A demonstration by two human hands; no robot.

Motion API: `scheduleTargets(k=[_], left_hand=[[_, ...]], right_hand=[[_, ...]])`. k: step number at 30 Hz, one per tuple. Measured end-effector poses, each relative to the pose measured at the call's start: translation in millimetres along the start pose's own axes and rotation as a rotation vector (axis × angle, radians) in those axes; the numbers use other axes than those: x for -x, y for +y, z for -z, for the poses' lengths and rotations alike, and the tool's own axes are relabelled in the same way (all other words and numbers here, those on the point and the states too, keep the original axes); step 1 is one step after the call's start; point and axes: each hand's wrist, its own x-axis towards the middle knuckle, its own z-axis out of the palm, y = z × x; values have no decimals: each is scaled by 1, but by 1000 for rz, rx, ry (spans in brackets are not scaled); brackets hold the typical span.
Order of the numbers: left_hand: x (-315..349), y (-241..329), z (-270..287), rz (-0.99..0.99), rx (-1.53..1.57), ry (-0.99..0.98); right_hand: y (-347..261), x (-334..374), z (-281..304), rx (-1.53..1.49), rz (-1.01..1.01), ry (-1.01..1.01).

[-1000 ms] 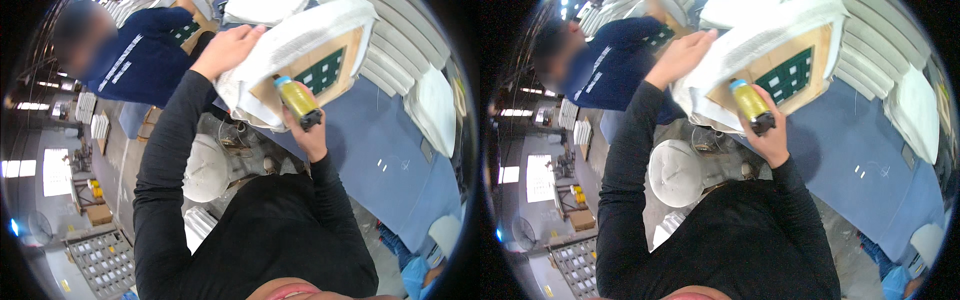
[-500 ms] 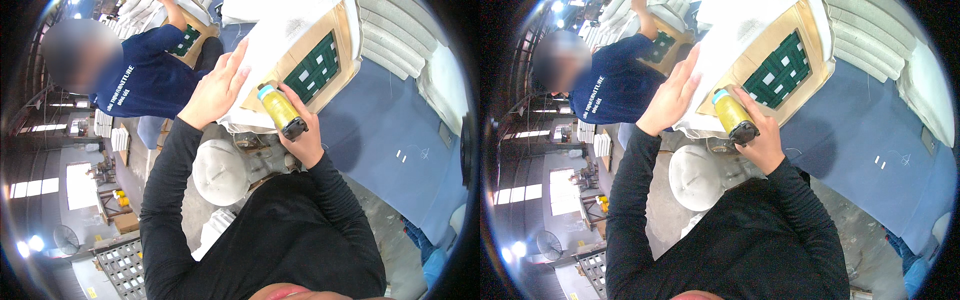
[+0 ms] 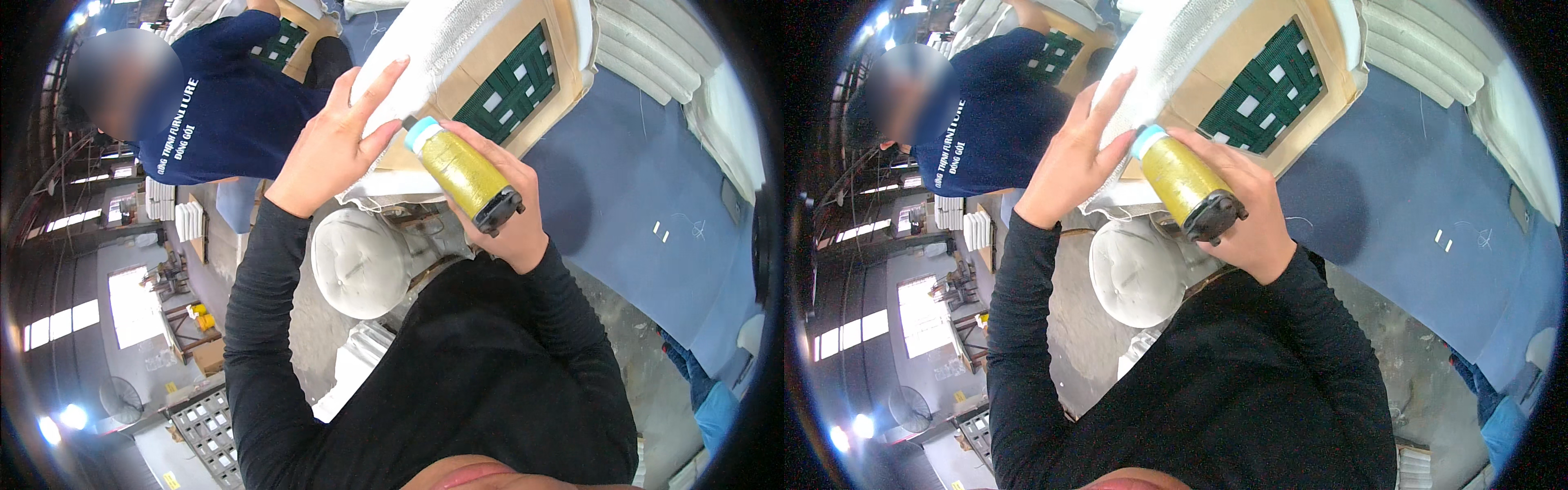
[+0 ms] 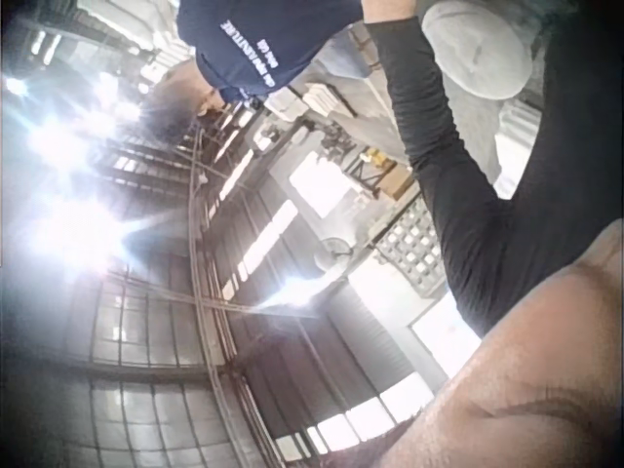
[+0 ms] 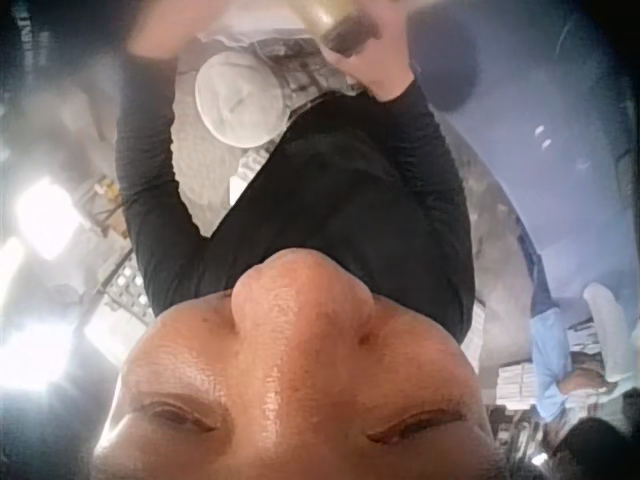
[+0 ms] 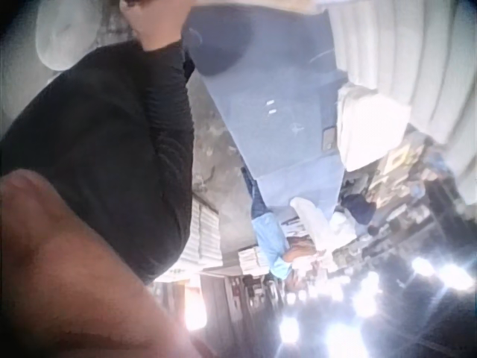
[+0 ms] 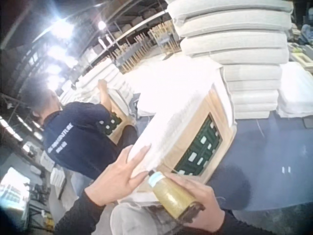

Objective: The person wraps white foam padding around a wooden chair frame and secures it using a staple gun. They repeatedly pick up foam pieces, align them on the frame, and staple the edges to hold the padding in place.

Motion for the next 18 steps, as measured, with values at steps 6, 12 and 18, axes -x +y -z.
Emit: scheduleTargets(k=[6, 12, 18], left_hand=[[2, 3, 0, 28, -1, -29], [5, 15, 12, 83, 27, -62], [16, 13, 16, 23, -9, -1]], right_hand=[[5, 1, -16, 0, 17, 5], [-2, 3, -21, 22, 10, -7], [-9, 7, -26, 32, 74, -25]])
